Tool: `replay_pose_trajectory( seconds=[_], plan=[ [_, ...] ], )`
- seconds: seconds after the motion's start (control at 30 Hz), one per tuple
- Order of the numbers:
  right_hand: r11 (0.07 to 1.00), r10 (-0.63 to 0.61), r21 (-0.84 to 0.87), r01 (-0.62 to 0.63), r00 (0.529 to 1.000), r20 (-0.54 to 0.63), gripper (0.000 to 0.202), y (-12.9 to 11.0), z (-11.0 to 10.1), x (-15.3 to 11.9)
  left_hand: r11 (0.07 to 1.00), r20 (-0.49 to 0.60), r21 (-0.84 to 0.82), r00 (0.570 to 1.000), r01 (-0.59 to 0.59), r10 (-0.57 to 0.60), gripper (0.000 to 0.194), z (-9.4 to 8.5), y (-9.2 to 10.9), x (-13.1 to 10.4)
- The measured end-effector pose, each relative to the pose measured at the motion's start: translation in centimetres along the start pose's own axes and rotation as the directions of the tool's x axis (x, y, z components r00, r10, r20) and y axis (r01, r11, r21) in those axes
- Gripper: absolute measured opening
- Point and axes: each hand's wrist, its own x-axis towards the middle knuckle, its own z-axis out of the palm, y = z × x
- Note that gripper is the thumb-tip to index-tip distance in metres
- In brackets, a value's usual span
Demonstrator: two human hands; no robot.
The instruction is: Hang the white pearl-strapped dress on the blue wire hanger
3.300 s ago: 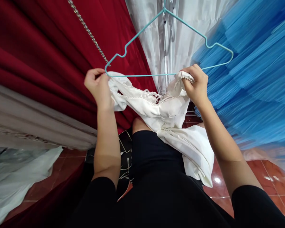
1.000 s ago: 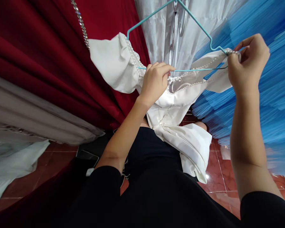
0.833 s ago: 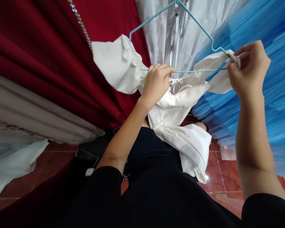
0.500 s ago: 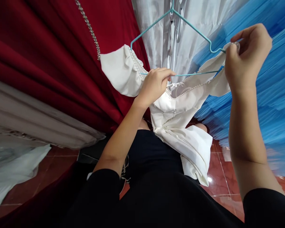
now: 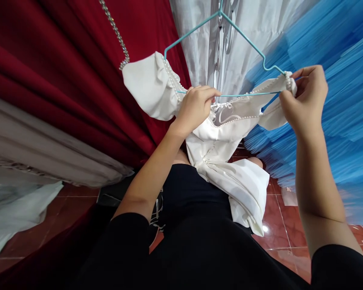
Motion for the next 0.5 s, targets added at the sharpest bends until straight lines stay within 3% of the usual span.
replay_pose_trajectory(
  seconds=[0.07,0.17,0.27,0.4,0.5],
  plan=[
    [0.993,-0.046,0.11,0.052,0.997,-0.056,0.043,-0.5,0.6,1.3,1.0,0.026,-0.017,1.0,-0.009,0.009,0.037,0.0,0.4,0.1],
    [0.942,-0.185,0.251,0.224,0.968,-0.171,0.037,-1.5,2.2,3.6,1.0,0.054,-0.031,0.999,-0.004,0.005,0.035,0.0,1.0,0.3],
    [0.893,-0.303,0.281,0.353,0.93,-0.205,0.034,-3.0,4.0,4.2,1.0,0.064,-0.002,0.998,0.014,-0.014,0.036,0.1,1.3,0.3],
    [0.917,-0.391,0.029,0.398,0.911,-0.135,0.039,-5.4,5.2,1.1,0.998,0.049,0.046,0.998,0.037,-0.039,0.036,0.0,1.2,0.0],
    [0.898,-0.441,0.023,0.44,0.898,0.005,0.027,-6.0,6.0,-2.0,0.995,0.047,0.078,0.997,0.054,-0.058,0.036,-0.1,1.2,-0.1]
  ],
)
